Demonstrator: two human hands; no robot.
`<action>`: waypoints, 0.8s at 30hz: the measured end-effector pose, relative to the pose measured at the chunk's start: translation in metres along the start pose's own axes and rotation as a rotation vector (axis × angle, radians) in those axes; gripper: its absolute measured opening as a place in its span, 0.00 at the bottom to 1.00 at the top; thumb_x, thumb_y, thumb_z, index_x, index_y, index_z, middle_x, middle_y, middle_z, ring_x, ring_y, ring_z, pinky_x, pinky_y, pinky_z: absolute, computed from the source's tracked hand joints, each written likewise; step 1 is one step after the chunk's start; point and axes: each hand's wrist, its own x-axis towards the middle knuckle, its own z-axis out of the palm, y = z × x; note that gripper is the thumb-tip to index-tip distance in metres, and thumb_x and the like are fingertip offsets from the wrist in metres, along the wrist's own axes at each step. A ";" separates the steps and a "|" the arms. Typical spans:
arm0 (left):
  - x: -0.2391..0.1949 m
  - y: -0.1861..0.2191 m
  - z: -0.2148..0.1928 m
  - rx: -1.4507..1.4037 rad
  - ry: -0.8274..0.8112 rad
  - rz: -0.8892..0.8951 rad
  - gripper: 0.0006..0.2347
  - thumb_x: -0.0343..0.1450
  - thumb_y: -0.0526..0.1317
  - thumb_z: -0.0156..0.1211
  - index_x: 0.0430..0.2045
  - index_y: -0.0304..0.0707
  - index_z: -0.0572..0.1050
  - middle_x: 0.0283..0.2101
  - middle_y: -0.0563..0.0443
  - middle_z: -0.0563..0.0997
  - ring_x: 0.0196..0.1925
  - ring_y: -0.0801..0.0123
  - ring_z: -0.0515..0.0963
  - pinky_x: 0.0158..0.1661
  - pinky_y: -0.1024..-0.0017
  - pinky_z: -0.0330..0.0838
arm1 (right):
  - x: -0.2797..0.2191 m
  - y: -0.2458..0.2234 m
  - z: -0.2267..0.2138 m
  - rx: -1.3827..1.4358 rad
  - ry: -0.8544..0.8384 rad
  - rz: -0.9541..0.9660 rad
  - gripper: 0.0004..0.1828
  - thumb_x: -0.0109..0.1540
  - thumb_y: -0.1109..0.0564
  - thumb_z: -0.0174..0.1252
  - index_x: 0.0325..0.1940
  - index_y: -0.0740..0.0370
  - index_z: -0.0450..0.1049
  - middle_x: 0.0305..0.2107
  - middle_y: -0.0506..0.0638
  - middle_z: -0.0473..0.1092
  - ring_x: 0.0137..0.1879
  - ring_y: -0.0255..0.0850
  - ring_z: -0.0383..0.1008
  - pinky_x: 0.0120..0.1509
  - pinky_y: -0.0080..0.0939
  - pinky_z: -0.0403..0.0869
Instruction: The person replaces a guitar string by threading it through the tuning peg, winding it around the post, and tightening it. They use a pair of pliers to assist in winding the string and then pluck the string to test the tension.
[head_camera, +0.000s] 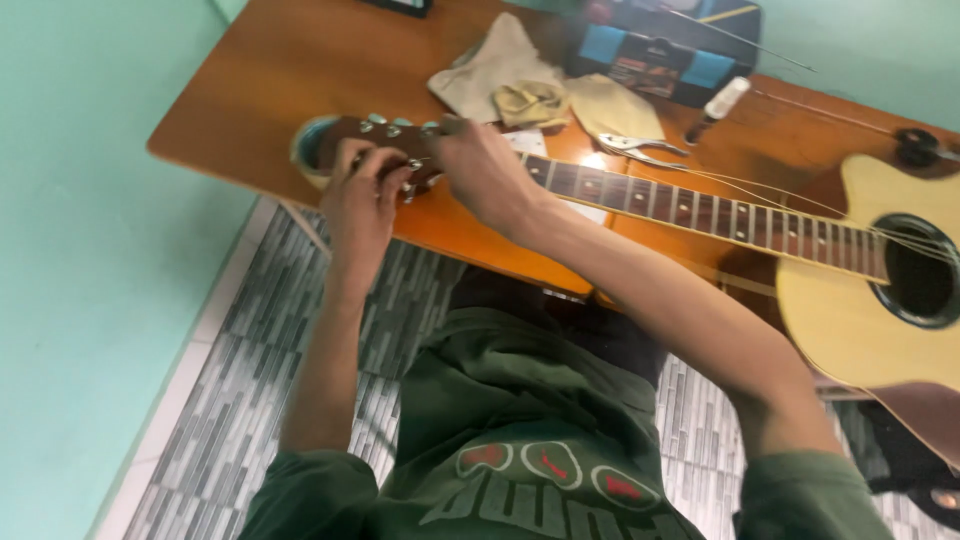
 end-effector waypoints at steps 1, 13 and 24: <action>0.001 -0.003 0.004 -0.071 0.018 -0.089 0.04 0.78 0.39 0.62 0.40 0.41 0.76 0.45 0.47 0.71 0.43 0.38 0.79 0.41 0.48 0.77 | 0.000 -0.003 -0.003 -0.012 0.036 -0.044 0.09 0.53 0.73 0.59 0.28 0.64 0.80 0.25 0.58 0.74 0.29 0.64 0.79 0.31 0.58 0.80; 0.004 -0.029 0.017 0.070 0.019 0.009 0.08 0.80 0.47 0.59 0.36 0.47 0.76 0.40 0.55 0.74 0.36 0.43 0.81 0.34 0.49 0.78 | -0.075 0.002 -0.035 -0.188 0.564 0.005 0.11 0.61 0.63 0.65 0.47 0.59 0.74 0.40 0.57 0.68 0.48 0.56 0.75 0.49 0.56 0.74; 0.009 -0.018 0.009 0.104 0.044 0.091 0.08 0.78 0.39 0.65 0.30 0.40 0.74 0.40 0.53 0.72 0.35 0.61 0.78 0.30 0.61 0.73 | -0.302 0.141 -0.103 0.216 1.571 1.018 0.94 0.68 0.39 0.93 0.73 0.59 0.01 0.76 0.57 0.03 0.85 0.44 0.14 0.94 0.52 0.36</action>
